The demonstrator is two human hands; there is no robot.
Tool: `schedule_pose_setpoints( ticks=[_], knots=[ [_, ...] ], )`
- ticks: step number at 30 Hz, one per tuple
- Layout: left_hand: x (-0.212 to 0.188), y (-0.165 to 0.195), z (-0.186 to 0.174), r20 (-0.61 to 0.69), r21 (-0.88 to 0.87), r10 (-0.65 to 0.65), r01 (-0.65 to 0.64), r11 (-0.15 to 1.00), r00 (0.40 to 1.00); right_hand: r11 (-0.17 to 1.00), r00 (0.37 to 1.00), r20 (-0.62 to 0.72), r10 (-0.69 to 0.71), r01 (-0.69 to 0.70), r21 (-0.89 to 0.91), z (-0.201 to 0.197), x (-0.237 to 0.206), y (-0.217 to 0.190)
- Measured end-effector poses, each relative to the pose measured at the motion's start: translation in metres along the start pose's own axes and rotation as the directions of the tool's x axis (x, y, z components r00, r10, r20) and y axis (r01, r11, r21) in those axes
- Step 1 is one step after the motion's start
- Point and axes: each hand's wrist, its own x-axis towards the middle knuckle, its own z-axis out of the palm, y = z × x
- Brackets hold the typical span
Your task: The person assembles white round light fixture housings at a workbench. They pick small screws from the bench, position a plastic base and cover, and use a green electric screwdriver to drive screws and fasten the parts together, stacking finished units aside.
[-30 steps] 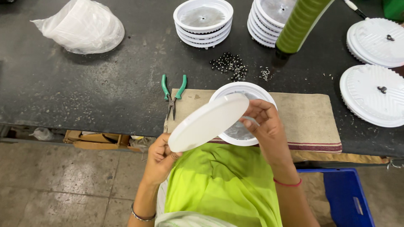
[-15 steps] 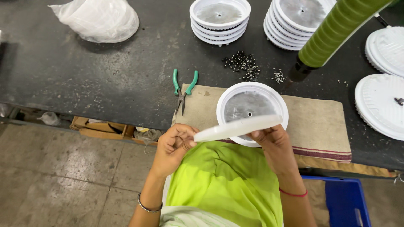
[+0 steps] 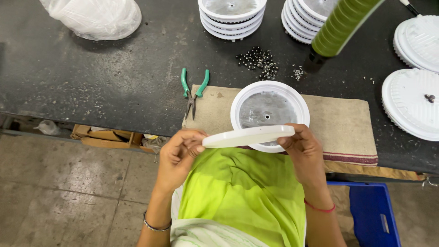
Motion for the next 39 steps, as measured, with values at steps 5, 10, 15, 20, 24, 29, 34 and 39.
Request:
schedule_pose_setpoints(
  ticks=[5, 10, 15, 20, 24, 29, 34, 39],
  knots=[
    [0.005, 0.013, 0.010, -0.088, 0.161, 0.069, -0.054, 0.986, 0.994, 0.999, 1.000, -0.001, -0.029, 0.029, -0.038, -0.003, -0.011, -0.012],
    [0.015, 0.014, 0.033, -0.170, 0.250, -0.019, 0.061, 0.966, 0.985, 0.917, 0.975, -0.017, -0.221, 0.201, -0.346, -0.010, -0.018, -0.032],
    [0.031, -0.007, 0.055, -0.169, 0.311, -0.158, 0.205, 0.928, 0.973, 0.973, 0.971, -0.231, 0.056, -0.105, -0.204, -0.029, -0.007, -0.037],
    [0.052, -0.033, 0.058, -0.080, 0.425, -0.182, 0.199, 0.883, 0.980, 0.934, 0.958, -0.286, 0.030, -0.129, -0.333, -0.041, 0.011, -0.029],
    [0.068, -0.047, 0.059, -0.034, 0.476, -0.189, 0.182, 0.860, 0.981, 0.899, 0.957, -0.291, 0.012, -0.138, -0.417, -0.042, 0.025, -0.026],
    [0.078, -0.051, 0.060, -0.027, 0.545, -0.178, 0.163, 0.823, 0.984, 0.881, 0.964, -0.267, -0.015, -0.113, -0.459, -0.040, 0.034, -0.025],
    [0.081, -0.051, 0.063, -0.036, 0.605, -0.185, 0.169, 0.778, 0.982, 0.845, 0.969, -0.244, -0.049, -0.090, -0.527, -0.039, 0.037, -0.025],
    [0.079, -0.051, 0.064, -0.014, 0.597, -0.145, 0.125, 0.792, 0.989, 0.814, 0.971, -0.234, -0.053, -0.094, -0.573, -0.038, 0.035, -0.027]
  ],
)
